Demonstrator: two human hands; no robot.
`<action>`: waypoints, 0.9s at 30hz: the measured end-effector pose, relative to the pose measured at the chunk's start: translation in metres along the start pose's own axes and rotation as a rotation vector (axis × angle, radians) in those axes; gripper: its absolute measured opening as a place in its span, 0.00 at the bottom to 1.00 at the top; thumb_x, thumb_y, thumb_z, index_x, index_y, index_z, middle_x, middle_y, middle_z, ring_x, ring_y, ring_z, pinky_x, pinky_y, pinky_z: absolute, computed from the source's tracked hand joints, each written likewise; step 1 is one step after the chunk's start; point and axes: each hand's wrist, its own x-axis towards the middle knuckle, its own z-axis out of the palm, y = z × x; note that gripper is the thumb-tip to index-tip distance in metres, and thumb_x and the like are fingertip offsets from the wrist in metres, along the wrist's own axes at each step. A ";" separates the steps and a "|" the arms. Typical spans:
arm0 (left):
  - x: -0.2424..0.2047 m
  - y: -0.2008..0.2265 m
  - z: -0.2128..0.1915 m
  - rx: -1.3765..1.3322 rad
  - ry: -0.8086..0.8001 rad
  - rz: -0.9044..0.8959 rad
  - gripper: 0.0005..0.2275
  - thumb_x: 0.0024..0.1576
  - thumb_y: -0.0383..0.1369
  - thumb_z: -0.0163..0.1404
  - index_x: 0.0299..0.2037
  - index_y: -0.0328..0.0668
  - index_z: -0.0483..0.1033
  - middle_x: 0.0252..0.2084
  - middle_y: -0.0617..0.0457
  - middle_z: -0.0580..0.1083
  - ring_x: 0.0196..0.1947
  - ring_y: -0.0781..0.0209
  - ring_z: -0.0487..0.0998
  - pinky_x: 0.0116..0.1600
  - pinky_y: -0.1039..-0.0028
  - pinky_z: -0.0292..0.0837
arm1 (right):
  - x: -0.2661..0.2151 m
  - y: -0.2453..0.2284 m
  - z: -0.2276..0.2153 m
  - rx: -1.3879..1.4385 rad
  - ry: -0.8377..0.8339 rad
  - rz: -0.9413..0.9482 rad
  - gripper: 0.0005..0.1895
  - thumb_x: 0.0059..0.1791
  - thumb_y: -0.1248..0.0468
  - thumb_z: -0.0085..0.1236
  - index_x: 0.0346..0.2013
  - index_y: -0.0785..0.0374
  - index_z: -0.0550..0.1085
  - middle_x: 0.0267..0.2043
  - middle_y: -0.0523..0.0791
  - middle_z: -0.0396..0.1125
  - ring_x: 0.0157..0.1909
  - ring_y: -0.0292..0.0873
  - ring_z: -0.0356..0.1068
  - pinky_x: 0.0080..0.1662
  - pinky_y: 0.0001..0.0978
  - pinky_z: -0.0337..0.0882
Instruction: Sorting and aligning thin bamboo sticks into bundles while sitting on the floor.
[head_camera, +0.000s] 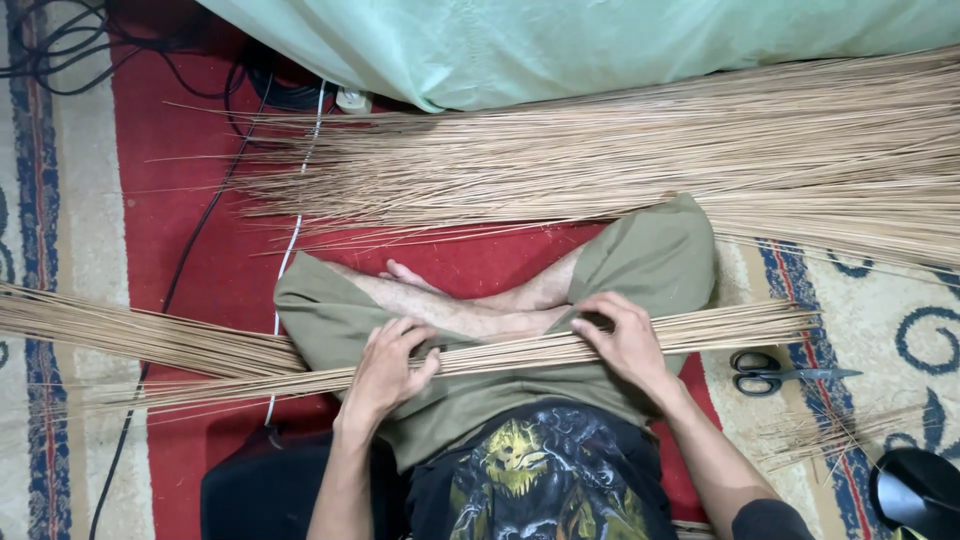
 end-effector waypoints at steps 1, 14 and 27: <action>0.018 -0.003 0.010 0.001 0.001 -0.004 0.12 0.57 0.42 0.52 0.49 0.57 0.82 0.47 0.54 0.77 0.52 0.53 0.77 0.53 0.63 0.71 | 0.013 0.012 0.001 0.003 -0.003 -0.002 0.09 0.45 0.62 0.70 0.39 0.53 0.83 0.41 0.44 0.76 0.49 0.51 0.77 0.53 0.43 0.73; 0.214 -0.014 0.113 0.185 0.025 0.007 0.19 0.58 0.34 0.54 0.61 0.51 0.72 0.55 0.51 0.70 0.59 0.52 0.70 0.60 0.60 0.66 | 0.156 0.107 -0.005 -0.524 0.114 0.197 0.11 0.42 0.63 0.70 0.39 0.52 0.82 0.48 0.44 0.69 0.56 0.52 0.69 0.55 0.44 0.71; 0.209 0.001 0.078 0.187 0.288 0.183 0.09 0.63 0.32 0.47 0.48 0.58 0.80 0.36 0.57 0.73 0.44 0.57 0.73 0.45 0.67 0.69 | 0.154 0.107 0.004 -0.571 0.230 0.224 0.05 0.45 0.63 0.63 0.36 0.54 0.80 0.52 0.44 0.63 0.61 0.51 0.63 0.56 0.43 0.70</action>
